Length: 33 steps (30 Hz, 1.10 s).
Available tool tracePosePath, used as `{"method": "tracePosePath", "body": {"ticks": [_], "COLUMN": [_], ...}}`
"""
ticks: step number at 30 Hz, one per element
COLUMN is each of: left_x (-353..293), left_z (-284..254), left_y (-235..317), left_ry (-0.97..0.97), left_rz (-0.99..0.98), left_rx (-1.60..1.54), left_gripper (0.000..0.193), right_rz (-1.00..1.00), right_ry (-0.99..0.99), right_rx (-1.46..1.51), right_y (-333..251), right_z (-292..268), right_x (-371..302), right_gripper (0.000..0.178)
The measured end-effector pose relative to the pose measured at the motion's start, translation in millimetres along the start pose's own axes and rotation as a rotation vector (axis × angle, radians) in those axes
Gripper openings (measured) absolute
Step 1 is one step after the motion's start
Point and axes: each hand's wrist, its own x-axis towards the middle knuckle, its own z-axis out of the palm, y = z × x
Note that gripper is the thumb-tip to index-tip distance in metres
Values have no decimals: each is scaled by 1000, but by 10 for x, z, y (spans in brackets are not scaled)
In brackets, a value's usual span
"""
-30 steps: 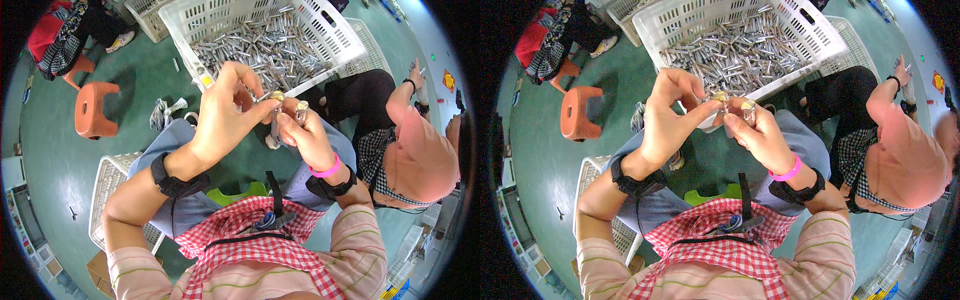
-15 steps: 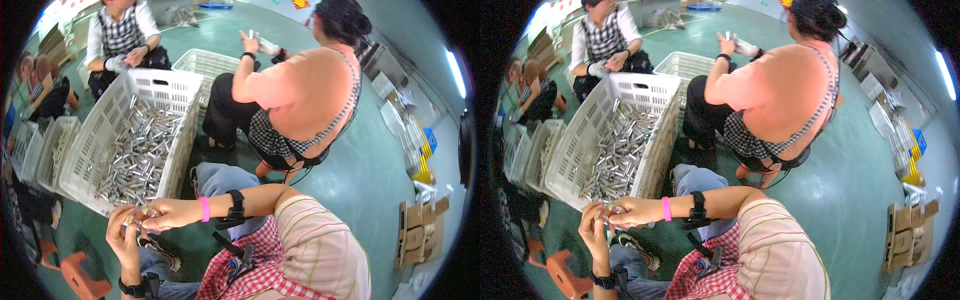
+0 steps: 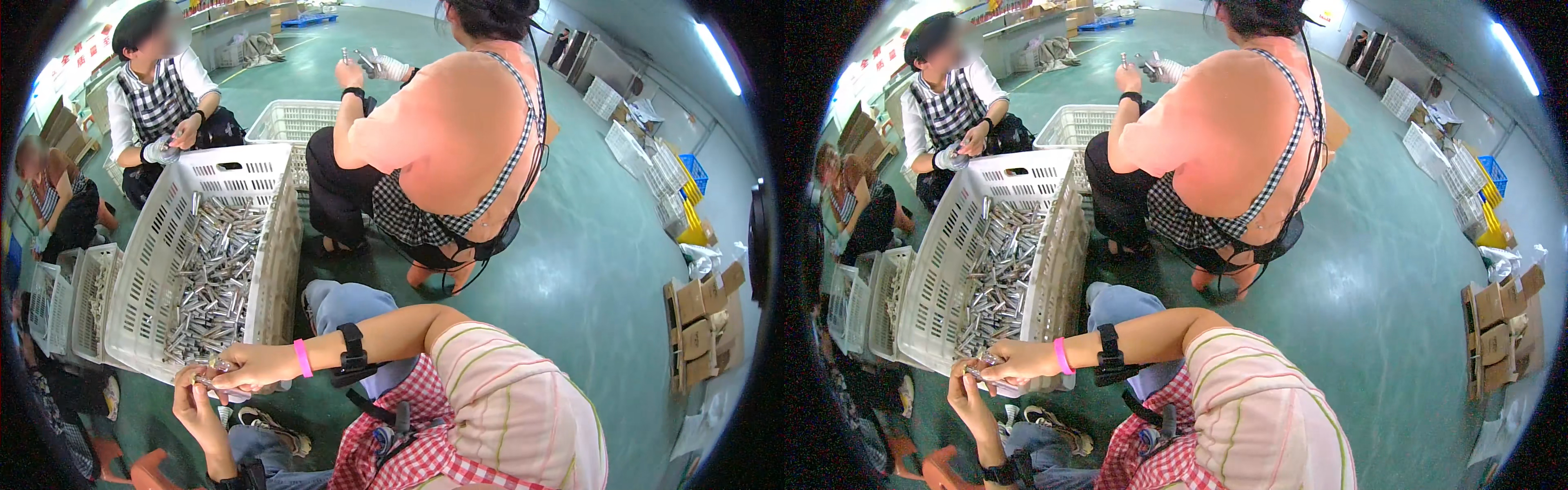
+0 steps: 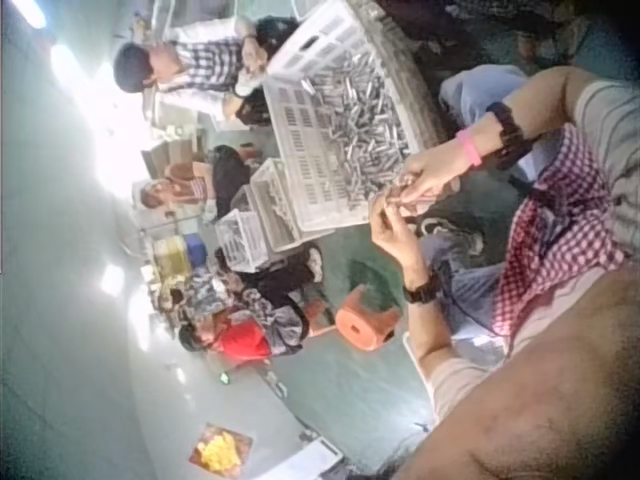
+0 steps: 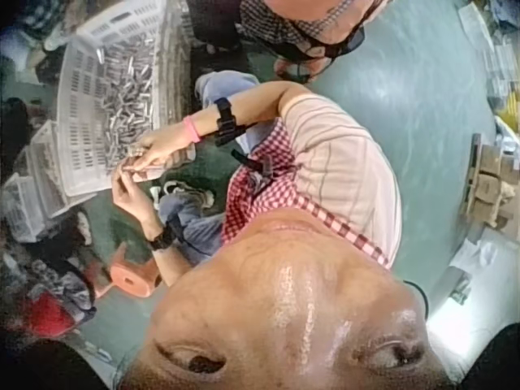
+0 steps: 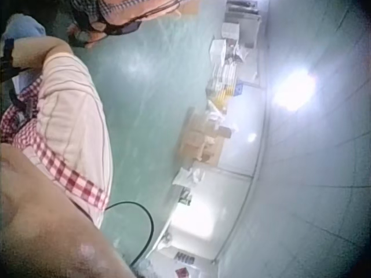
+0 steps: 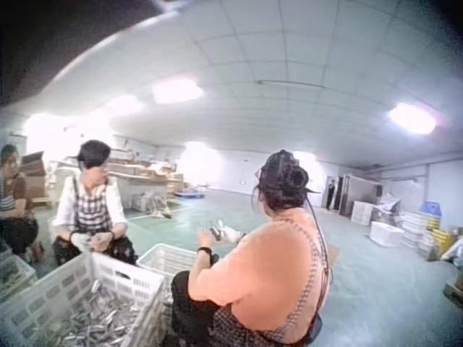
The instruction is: The person assembles metal components by fitting caps onto metal tubes by hand and placing the assembled tubes into a crate.
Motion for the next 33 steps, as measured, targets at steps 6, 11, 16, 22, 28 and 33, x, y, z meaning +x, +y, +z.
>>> {"method": "tracePosePath", "body": {"ticks": [6, 11, 16, 22, 28, 33], "left_x": [-24, -39, -49, -47, -50, -41], "left_z": [-3, 38, 22, 43, 64, 50], "left_y": [6, 15, -58, -54, -11, -43], "left_ry": [-15, -2, -13, -29, -27, -28], "left_rz": [45, 63, 167, 156, 102, 113], "left_rx": [94, 111, 152, 141, 76, 103], "left_gripper": [20, 19, 20, 18, 28, 28], "right_rz": [38, 20, 5, 40, 16, 13], "right_ry": [-9, 12, 19, 54, 51, 59], "right_rx": [-26, -38, -75, -102, -76, -56], "right_y": [0, -16, -16, -14, -17, -12], "right_z": [-5, 10, -1, 7, 3, -8], "right_x": [0, -20, -17, -21, -22, -21], "right_gripper": [44, 49, 50, 47, 47, 48]}}
